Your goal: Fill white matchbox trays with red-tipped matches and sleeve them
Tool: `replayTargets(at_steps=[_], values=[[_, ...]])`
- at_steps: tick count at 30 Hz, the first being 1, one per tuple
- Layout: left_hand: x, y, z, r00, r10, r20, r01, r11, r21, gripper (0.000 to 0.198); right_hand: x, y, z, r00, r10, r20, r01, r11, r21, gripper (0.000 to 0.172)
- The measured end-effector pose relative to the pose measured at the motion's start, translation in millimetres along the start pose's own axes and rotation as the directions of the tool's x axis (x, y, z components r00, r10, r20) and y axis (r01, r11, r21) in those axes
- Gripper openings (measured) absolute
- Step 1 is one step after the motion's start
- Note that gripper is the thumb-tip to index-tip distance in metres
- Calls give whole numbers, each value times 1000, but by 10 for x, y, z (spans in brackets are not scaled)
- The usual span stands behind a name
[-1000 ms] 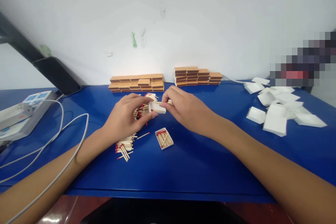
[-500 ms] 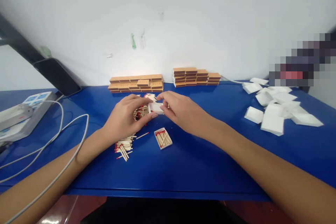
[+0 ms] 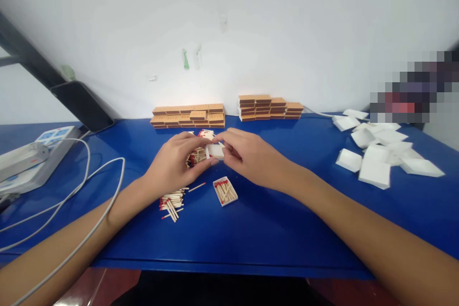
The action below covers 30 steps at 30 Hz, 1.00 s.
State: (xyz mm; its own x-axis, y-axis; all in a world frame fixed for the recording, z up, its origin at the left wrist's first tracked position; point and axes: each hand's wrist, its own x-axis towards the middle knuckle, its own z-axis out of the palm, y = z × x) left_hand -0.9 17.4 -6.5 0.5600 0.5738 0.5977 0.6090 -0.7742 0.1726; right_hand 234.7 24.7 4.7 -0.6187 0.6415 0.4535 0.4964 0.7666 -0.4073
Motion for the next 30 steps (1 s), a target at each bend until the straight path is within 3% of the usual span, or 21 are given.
replayTargets(at_steps=[8,16,23,30], values=[[-3,12,-9,998,-53,15,54,999,-6,38,5,-6,14,991,103,-81,-96,991,90,21],[-12,22,-1,997,-77,6,77,997,-20,39,32,-89,-52,945,249,-210,-210,959,190,14],[-7,7,3,997,-72,-38,72,997,-17,36,40,-117,-53,946,289,-146,-233,921,312,14],[-12,23,3,997,-80,-1,80,996,-39,35,25,-87,-36,952,286,-111,-235,912,337,17]])
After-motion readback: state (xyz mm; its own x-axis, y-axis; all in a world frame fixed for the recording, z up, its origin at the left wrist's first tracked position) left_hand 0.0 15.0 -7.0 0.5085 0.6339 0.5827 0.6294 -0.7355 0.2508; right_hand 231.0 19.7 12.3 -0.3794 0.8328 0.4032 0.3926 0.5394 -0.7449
